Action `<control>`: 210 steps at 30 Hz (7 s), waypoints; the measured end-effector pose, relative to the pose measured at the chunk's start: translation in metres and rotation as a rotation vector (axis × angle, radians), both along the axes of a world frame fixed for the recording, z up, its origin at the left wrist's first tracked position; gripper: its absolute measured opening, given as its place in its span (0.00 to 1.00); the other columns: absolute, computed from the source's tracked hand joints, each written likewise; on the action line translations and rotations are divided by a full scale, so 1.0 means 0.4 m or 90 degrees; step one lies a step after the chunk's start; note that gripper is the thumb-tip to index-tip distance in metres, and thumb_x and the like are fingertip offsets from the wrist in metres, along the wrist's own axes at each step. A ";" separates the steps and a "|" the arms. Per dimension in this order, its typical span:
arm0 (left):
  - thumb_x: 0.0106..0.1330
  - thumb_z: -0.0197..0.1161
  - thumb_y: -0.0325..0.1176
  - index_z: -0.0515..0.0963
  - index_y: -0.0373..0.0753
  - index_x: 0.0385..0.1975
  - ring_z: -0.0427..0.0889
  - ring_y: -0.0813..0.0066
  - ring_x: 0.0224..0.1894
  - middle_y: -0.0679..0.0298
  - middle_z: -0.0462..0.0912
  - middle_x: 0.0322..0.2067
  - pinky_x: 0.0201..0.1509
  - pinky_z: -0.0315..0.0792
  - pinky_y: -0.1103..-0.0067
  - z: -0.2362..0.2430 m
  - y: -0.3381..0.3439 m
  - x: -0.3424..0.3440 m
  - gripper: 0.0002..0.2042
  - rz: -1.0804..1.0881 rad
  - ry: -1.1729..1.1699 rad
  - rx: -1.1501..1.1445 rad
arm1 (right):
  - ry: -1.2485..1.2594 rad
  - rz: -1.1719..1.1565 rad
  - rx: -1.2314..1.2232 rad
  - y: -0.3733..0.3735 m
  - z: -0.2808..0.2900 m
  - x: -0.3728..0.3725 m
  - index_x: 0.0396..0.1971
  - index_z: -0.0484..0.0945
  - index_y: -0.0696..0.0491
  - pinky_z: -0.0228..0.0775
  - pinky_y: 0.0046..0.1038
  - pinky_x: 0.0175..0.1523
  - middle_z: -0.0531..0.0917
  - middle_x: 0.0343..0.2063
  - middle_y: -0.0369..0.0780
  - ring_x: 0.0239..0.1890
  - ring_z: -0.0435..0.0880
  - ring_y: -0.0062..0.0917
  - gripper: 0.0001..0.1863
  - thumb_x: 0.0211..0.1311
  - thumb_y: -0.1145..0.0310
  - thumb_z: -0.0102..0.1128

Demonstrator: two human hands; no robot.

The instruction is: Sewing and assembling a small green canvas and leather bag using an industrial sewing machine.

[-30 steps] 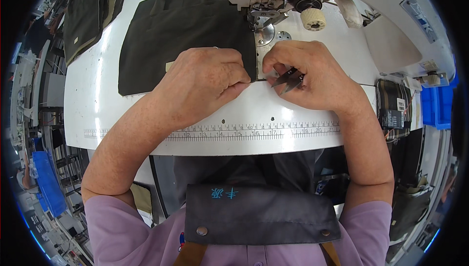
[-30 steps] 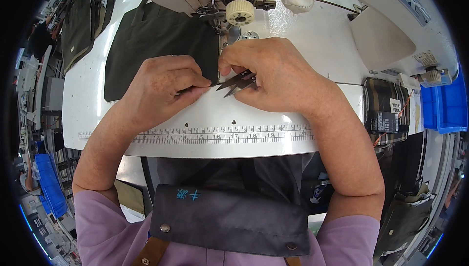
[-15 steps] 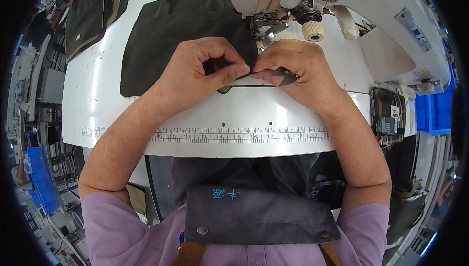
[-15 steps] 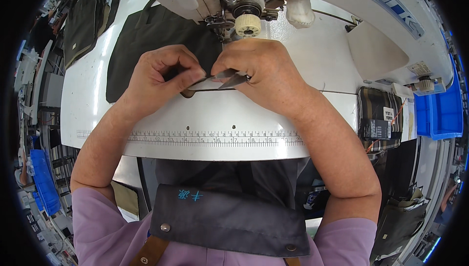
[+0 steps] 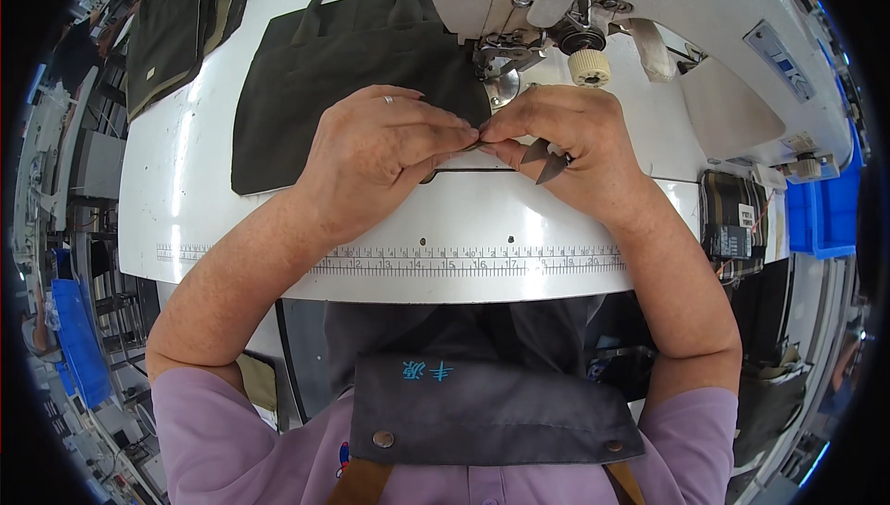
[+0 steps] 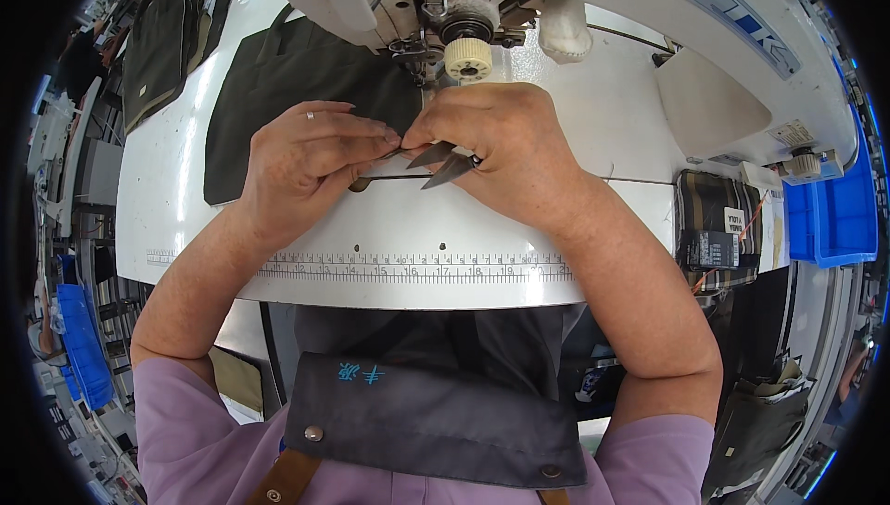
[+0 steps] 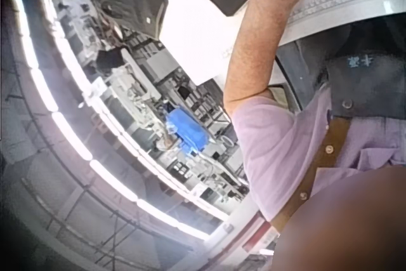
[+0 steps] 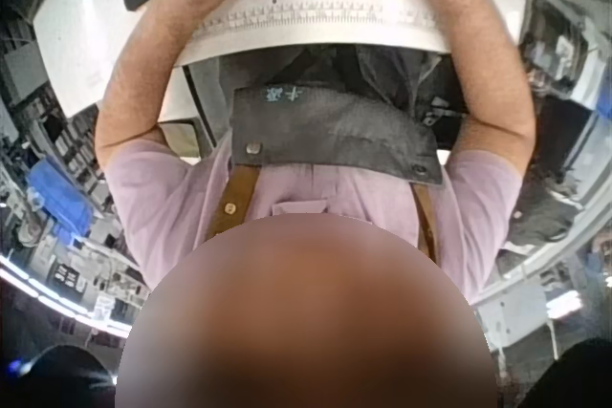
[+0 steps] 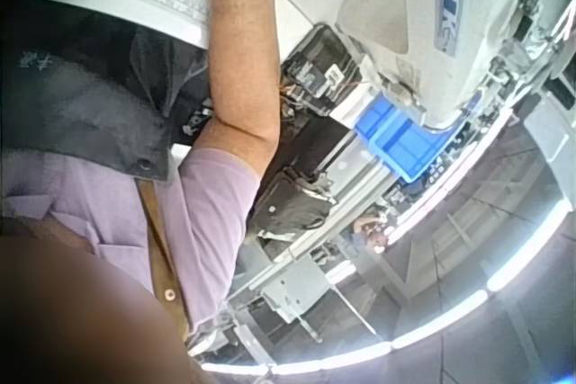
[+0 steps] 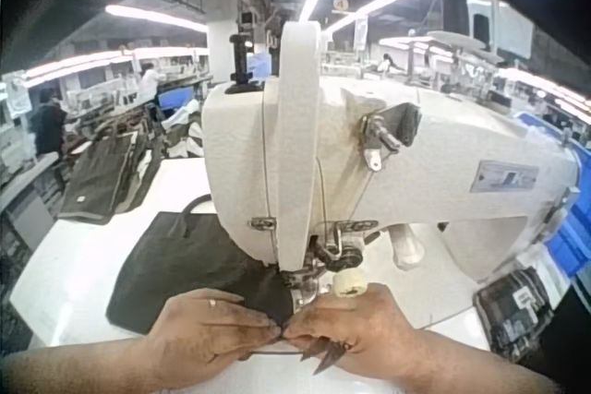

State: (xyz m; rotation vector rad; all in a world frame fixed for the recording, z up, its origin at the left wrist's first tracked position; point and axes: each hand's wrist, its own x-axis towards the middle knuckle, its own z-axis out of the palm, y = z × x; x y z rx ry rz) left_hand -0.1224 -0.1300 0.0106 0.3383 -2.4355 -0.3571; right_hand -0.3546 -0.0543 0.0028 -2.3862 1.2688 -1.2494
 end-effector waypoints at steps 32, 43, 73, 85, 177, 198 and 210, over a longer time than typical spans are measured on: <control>0.56 0.61 0.18 0.87 0.39 0.49 0.83 0.65 0.60 0.63 0.87 0.53 0.72 0.71 0.62 -0.023 -0.155 -0.022 0.20 -0.125 -0.162 -0.093 | 0.252 -0.206 0.249 0.017 0.023 -0.012 0.54 0.85 0.41 0.76 0.29 0.40 0.80 0.37 0.35 0.38 0.84 0.28 0.27 0.52 0.75 0.70; 0.54 0.55 0.13 0.86 0.37 0.50 0.85 0.60 0.55 0.58 0.87 0.51 0.70 0.74 0.67 -0.005 -0.137 -0.051 0.24 -0.041 -0.186 -0.111 | 0.245 -0.222 0.161 0.015 0.004 -0.026 0.54 0.84 0.41 0.78 0.38 0.37 0.83 0.35 0.41 0.35 0.86 0.36 0.27 0.50 0.67 0.73; 0.64 0.68 0.40 0.84 0.39 0.52 0.81 0.54 0.58 0.54 0.78 0.60 0.70 0.70 0.56 -0.029 -0.059 -0.026 0.19 -0.019 -0.134 0.013 | 0.281 -0.215 0.108 0.009 -0.015 -0.023 0.56 0.83 0.41 0.77 0.37 0.37 0.82 0.34 0.35 0.33 0.86 0.33 0.31 0.47 0.71 0.71; 0.64 0.69 0.35 0.83 0.40 0.56 0.79 0.50 0.61 0.51 0.78 0.60 0.65 0.76 0.63 -0.035 -0.067 -0.036 0.20 -0.009 -0.144 -0.039 | 0.269 -0.237 0.130 0.013 0.001 -0.023 0.49 0.85 0.43 0.78 0.37 0.39 0.84 0.34 0.37 0.36 0.87 0.34 0.18 0.56 0.64 0.71; 0.65 0.57 0.29 0.77 0.36 0.62 0.79 0.65 0.65 0.59 0.80 0.62 0.73 0.68 0.62 -0.004 0.328 0.149 0.23 0.067 -0.271 -0.202 | 0.083 -0.039 -0.231 0.309 -0.045 0.138 0.25 0.78 0.54 0.82 0.28 0.39 0.84 0.31 0.39 0.37 0.89 0.28 0.06 0.47 0.73 0.66; 0.63 0.70 0.41 0.77 0.40 0.58 0.75 0.57 0.67 0.57 0.76 0.63 0.71 0.66 0.54 -0.007 0.135 0.018 0.25 -0.004 -0.200 0.020 | 0.190 -0.006 -0.100 0.271 0.007 0.108 0.26 0.80 0.51 0.71 0.22 0.33 0.84 0.29 0.32 0.32 0.86 0.18 0.05 0.47 0.72 0.66; 0.58 0.72 0.44 0.83 0.44 0.52 0.76 0.59 0.50 0.60 0.75 0.47 0.65 0.63 0.60 -0.004 -0.015 -0.036 0.22 0.009 -0.135 -0.129 | 0.203 -0.010 -0.069 0.129 0.018 0.059 0.21 0.72 0.50 0.69 0.31 0.29 0.73 0.19 0.34 0.24 0.79 0.27 0.09 0.43 0.68 0.65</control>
